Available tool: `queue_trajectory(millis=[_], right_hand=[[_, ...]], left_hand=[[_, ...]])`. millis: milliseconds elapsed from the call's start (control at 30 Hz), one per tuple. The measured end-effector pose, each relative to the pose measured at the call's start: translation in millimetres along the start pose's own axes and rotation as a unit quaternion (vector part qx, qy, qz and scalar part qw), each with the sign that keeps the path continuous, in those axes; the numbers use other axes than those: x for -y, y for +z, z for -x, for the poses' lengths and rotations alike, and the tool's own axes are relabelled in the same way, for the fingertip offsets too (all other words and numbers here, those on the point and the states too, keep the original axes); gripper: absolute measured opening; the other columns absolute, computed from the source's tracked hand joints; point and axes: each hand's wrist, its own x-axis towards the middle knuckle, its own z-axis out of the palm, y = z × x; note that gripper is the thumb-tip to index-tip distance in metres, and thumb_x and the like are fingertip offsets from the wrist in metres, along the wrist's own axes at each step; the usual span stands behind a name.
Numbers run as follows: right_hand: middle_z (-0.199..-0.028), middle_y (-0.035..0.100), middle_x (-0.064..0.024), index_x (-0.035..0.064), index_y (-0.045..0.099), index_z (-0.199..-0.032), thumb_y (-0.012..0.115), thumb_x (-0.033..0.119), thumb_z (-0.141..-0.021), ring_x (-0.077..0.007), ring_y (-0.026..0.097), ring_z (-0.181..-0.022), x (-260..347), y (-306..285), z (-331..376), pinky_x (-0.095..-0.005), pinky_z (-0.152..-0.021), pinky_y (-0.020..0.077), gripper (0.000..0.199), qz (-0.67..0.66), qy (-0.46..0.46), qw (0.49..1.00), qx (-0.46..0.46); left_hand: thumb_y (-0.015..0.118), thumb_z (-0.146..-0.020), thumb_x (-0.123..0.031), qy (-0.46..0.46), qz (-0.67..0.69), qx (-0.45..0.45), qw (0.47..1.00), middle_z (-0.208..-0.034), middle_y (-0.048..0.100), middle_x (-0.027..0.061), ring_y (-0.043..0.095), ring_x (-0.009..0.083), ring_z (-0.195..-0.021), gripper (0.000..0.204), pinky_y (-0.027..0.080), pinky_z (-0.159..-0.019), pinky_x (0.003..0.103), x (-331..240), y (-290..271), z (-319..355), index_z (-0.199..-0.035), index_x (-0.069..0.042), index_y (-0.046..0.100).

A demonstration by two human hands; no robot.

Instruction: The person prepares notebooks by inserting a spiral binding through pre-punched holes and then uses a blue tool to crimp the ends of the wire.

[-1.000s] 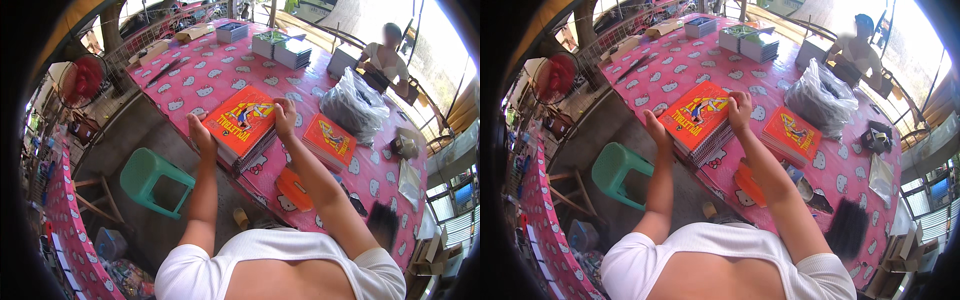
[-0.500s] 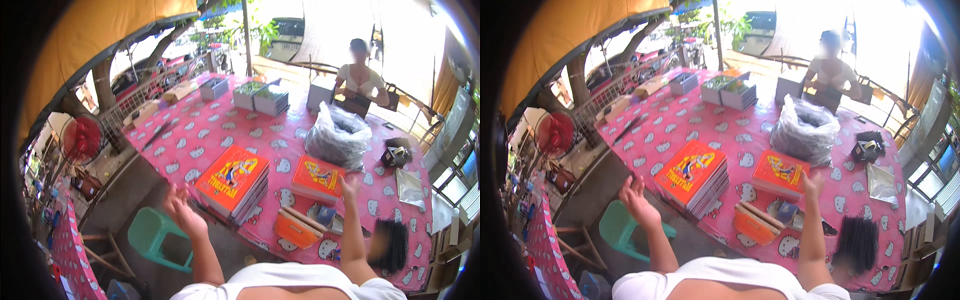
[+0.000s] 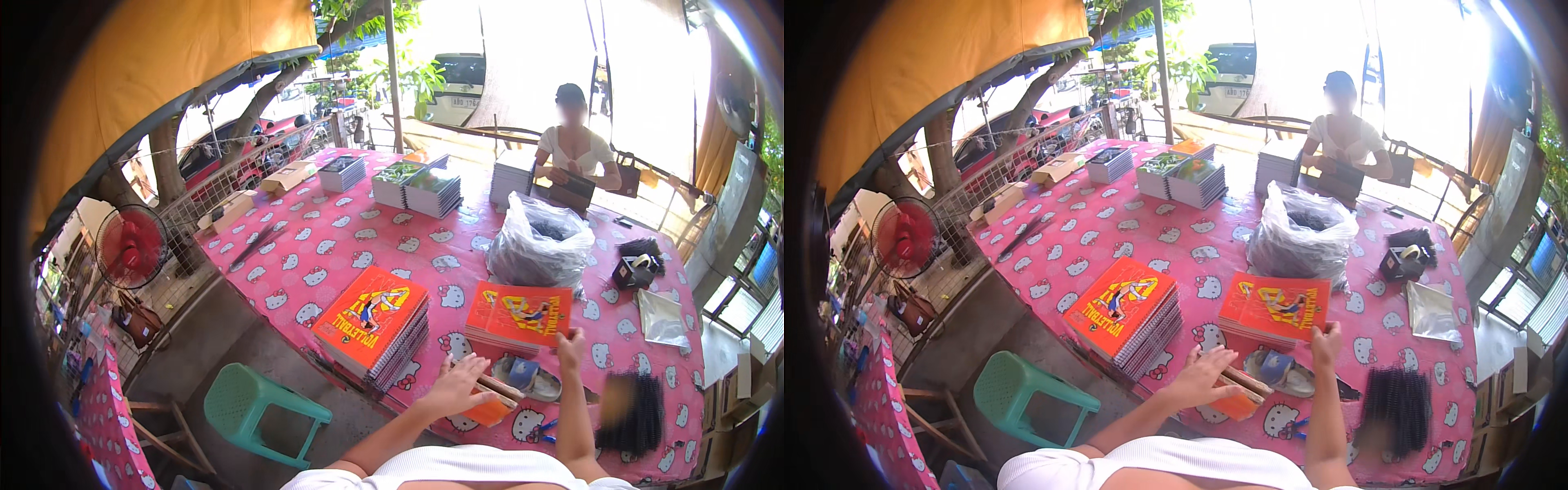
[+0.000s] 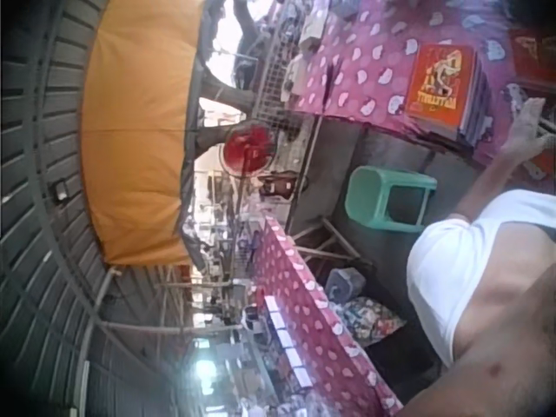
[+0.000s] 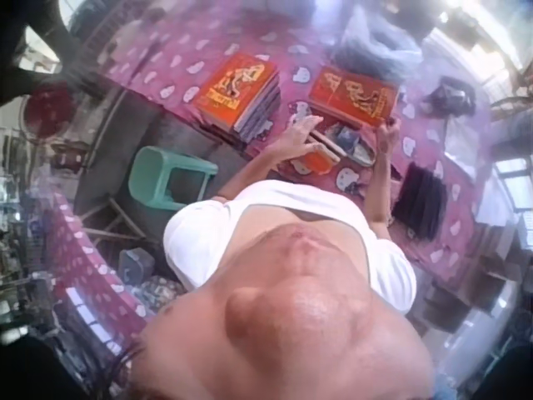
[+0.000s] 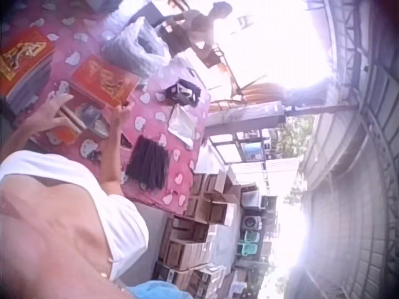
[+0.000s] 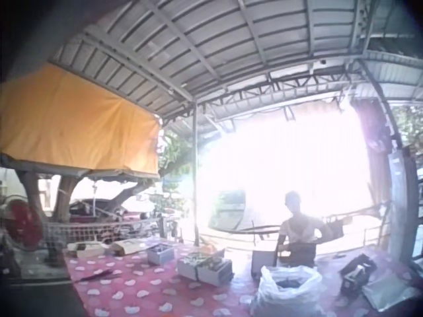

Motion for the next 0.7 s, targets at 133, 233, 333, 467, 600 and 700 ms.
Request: queue_trajectory(millis=[133, 233, 333, 467, 600, 700], right_hand=[[-0.083, 0.059, -0.0080, 0.0008, 0.049, -0.089, 0.059, 0.003, -0.087, -0.0146, 0.059, -0.058, 44.6, -24.5, 66.6, -0.0294, -0.042, 0.0483, 0.010, 0.030, -0.208, 0.976, -0.051], [-0.090, 0.059, -0.0086, 0.0016, 0.050, -0.093, 0.053, -0.001, -0.088, -0.0138, 0.061, -0.070, 64.5, -34.6, 122.4, -0.0268, -0.047, 0.0505, 0.006, -0.200, -0.193, 0.957, 0.085], [-0.092, 0.060, -0.0091, 0.0009, 0.051, -0.100, 0.051, -0.006, -0.087, -0.0142, 0.061, -0.084, 62.0, -32.2, 164.7, -0.0259, -0.062, 0.0522, 0.015, -0.237, -0.139, 0.955, 0.110], [-0.101, 0.061, -0.0103, 0.0017, 0.052, -0.105, 0.051, -0.013, -0.081, -0.0194, 0.060, -0.092, 41.7, -37.4, 177.2, -0.0313, -0.085, 0.0467, 0.028, 0.016, -0.274, 0.951, 0.140], [-0.092, 0.064, -0.0145, 0.0024, 0.063, -0.094, 0.053, -0.010, -0.080, -0.0269, 0.061, -0.091, -38.6, -19.4, 159.0, -0.0360, -0.076, 0.0482, 0.021, 0.011, -0.257, 0.965, 0.047], [-0.093, 0.064, -0.0182, 0.0037, 0.065, -0.094, 0.054, -0.006, -0.079, -0.0333, 0.061, -0.090, 34.6, -19.4, 173.9, -0.0394, -0.074, 0.0475, 0.021, 0.147, -0.240, 0.954, 0.099]], left_hand=[[0.065, -0.084, -0.040, -0.031, 0.279, -0.154, 0.947, -0.138, 0.038, 0.0215, 0.034, 0.0339, -0.132, 0.077, 0.027, -0.108, 0.043, 4.0, -11.7, -3.6, -0.140, -0.001, 0.029], [0.069, -0.084, -0.025, -0.049, 0.277, -0.282, 0.917, -0.138, 0.037, 0.0181, 0.041, 0.0222, -0.126, 0.070, 0.036, -0.102, 0.036, -6.6, -15.6, -8.8, -0.138, -0.003, 0.030], [0.065, -0.087, -0.014, -0.001, 0.344, -0.228, 0.911, -0.115, 0.058, 0.0135, 0.057, 0.0177, -0.105, 0.041, 0.046, -0.088, 0.032, 2.3, -19.2, -0.2, -0.122, -0.001, 0.048], [0.065, -0.086, -0.010, 0.045, 0.304, -0.227, 0.924, -0.082, 0.067, 0.0084, 0.065, 0.0154, -0.078, 0.020, 0.051, -0.071, 0.029, -15.4, -43.6, 7.2, -0.103, -0.001, 0.060], [0.065, -0.086, -0.010, 0.059, 0.294, -0.227, 0.927, -0.085, 0.066, 0.0101, 0.065, 0.0153, -0.079, 0.020, 0.051, -0.070, 0.029, -15.3, -52.0, 5.1, -0.104, -0.003, 0.060], [0.065, -0.086, -0.010, 0.024, 0.303, -0.199, 0.932, -0.086, 0.066, 0.0096, 0.065, 0.0161, -0.080, 0.020, 0.051, -0.070, 0.029, -1.8, -48.9, 14.9, -0.103, -0.003, 0.060]])
